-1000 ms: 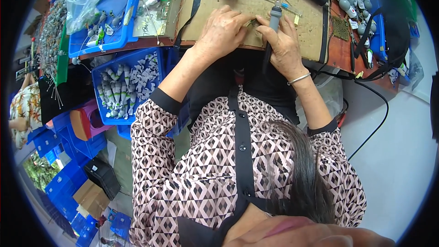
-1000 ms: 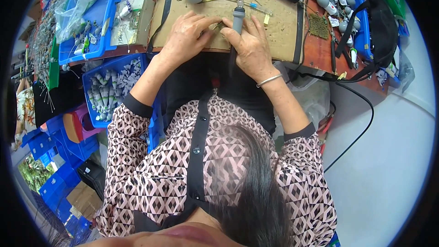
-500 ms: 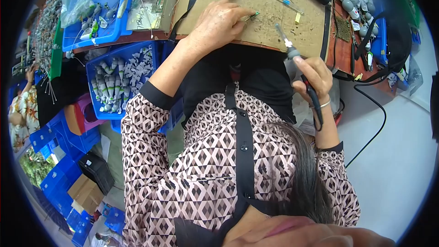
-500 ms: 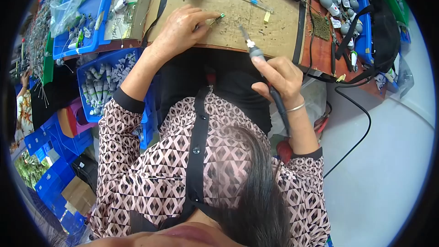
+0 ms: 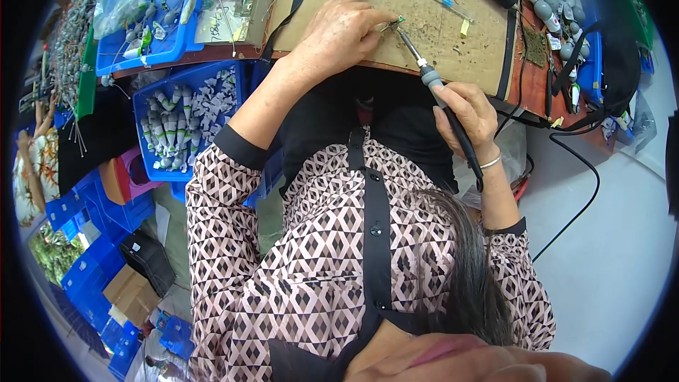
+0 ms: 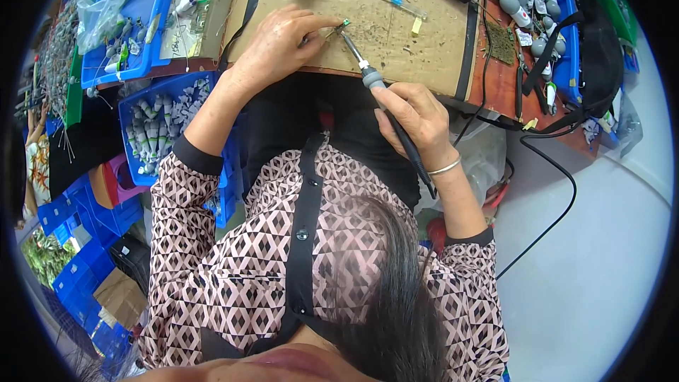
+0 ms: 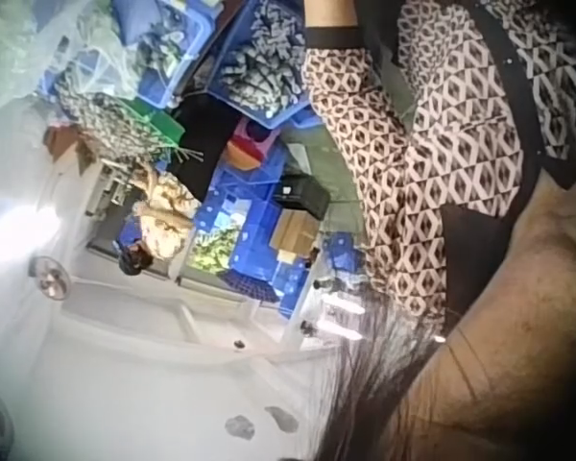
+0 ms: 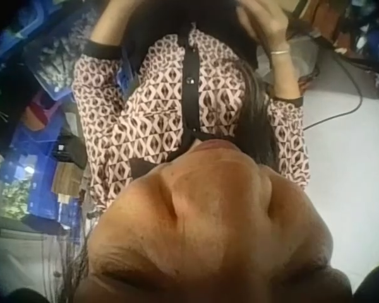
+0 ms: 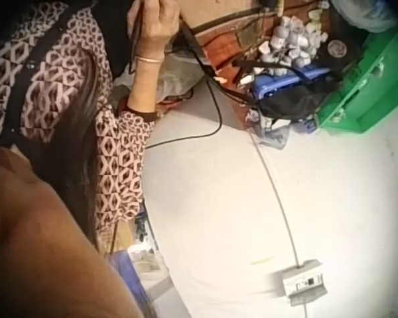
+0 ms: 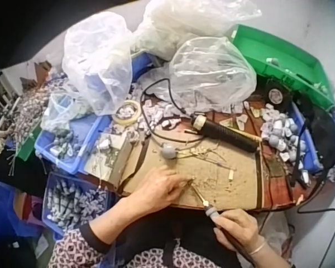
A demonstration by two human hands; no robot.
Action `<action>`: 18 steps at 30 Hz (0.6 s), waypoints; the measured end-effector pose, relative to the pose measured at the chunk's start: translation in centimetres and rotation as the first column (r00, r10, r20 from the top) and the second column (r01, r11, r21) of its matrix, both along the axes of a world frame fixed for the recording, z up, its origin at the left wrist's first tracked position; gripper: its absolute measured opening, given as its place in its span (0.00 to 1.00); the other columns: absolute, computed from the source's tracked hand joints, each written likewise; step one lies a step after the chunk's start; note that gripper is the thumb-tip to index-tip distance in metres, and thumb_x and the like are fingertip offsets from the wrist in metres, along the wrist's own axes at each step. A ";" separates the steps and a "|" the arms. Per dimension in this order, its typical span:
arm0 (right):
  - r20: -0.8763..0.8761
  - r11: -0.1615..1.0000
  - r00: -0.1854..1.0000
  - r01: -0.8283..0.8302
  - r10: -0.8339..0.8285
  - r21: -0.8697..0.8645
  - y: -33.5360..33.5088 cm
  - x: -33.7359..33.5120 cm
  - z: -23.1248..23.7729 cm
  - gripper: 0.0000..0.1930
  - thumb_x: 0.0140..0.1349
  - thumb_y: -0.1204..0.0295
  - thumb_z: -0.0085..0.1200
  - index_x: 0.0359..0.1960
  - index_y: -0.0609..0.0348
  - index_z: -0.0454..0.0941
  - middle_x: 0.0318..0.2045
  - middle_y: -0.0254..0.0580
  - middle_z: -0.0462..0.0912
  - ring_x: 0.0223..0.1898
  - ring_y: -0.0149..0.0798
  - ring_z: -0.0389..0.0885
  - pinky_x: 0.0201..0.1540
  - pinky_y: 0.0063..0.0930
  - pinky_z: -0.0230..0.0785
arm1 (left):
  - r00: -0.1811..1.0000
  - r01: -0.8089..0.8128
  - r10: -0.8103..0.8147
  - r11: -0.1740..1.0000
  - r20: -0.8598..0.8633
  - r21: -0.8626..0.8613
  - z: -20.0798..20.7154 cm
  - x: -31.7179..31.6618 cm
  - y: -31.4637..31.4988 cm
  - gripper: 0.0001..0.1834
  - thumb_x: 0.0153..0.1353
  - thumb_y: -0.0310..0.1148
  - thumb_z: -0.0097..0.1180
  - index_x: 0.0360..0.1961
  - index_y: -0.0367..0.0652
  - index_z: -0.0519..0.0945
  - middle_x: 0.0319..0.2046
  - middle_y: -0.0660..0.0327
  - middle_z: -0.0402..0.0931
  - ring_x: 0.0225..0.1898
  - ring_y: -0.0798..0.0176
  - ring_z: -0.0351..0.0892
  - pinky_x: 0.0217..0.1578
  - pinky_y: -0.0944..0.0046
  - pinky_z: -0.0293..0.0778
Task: Assembling and soldering components of electronic toothbrushes at a production workbench.
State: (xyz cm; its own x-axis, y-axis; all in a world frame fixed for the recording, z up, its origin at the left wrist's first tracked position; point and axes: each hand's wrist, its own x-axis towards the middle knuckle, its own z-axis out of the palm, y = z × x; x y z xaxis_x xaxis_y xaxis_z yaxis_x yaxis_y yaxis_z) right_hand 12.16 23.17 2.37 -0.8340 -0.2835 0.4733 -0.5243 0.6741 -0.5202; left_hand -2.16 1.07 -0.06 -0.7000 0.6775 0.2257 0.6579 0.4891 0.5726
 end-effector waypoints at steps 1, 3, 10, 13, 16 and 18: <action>0.003 1.000 1.000 0.001 -0.001 0.000 0.0 0.0 0.0 0.19 0.49 0.83 0.61 0.46 0.61 0.79 0.34 0.46 0.79 0.30 0.40 0.79 0.31 0.28 0.73 | 1.000 -0.001 0.001 1.000 0.000 0.000 -0.1 0.0 0.0 0.16 0.51 0.28 0.57 0.44 0.48 0.83 0.29 0.55 0.79 0.37 0.51 0.77 0.42 0.53 0.72; 0.006 1.000 1.000 0.002 -0.002 0.001 0.1 0.0 -0.1 0.19 0.48 0.82 0.61 0.46 0.62 0.78 0.34 0.46 0.79 0.30 0.40 0.79 0.31 0.28 0.73 | 1.000 -0.004 0.004 1.000 -0.009 0.012 -0.2 0.0 -0.1 0.16 0.51 0.28 0.57 0.44 0.48 0.83 0.29 0.55 0.79 0.37 0.51 0.77 0.42 0.53 0.72; 0.010 1.000 1.000 0.013 -0.013 -0.018 0.6 0.4 0.1 0.18 0.51 0.80 0.60 0.46 0.62 0.78 0.35 0.47 0.79 0.31 0.40 0.80 0.33 0.28 0.73 | 0.999 0.013 -0.012 1.000 -0.031 0.024 -0.4 0.0 -0.1 0.19 0.52 0.26 0.56 0.47 0.47 0.82 0.27 0.55 0.76 0.35 0.52 0.75 0.39 0.55 0.71; -0.013 0.998 0.998 0.056 -0.056 -0.018 0.9 0.6 -0.1 0.17 0.53 0.79 0.60 0.47 0.62 0.78 0.36 0.48 0.79 0.32 0.41 0.80 0.34 0.28 0.74 | 0.999 0.015 -0.014 1.000 -0.039 0.019 -0.5 0.0 -0.1 0.19 0.53 0.26 0.56 0.47 0.47 0.82 0.27 0.55 0.76 0.35 0.52 0.75 0.39 0.55 0.71; -0.026 0.994 0.994 0.106 -0.107 -0.015 0.9 0.6 -0.1 0.17 0.54 0.78 0.60 0.47 0.61 0.78 0.36 0.48 0.79 0.33 0.41 0.80 0.36 0.28 0.74 | 0.998 0.006 -0.004 0.999 -0.059 0.032 -0.6 0.1 -0.1 0.19 0.53 0.26 0.55 0.47 0.47 0.82 0.27 0.55 0.76 0.35 0.52 0.75 0.39 0.55 0.71; -0.025 0.992 0.991 0.127 -0.128 -0.015 0.8 0.5 -0.1 0.17 0.54 0.78 0.60 0.47 0.61 0.78 0.37 0.48 0.79 0.34 0.41 0.80 0.36 0.28 0.74 | 0.998 0.006 -0.005 1.000 -0.055 0.030 -0.5 0.0 -0.1 0.19 0.53 0.26 0.55 0.47 0.47 0.82 0.27 0.55 0.76 0.34 0.52 0.75 0.39 0.54 0.71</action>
State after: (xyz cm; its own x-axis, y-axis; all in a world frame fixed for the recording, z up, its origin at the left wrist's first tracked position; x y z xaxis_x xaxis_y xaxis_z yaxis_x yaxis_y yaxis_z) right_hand 12.61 23.98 2.29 -0.8503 -0.1693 0.4983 -0.4480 0.7297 -0.5166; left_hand -2.12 0.97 -0.58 -0.6823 0.6735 0.2843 0.6915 0.4684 0.5500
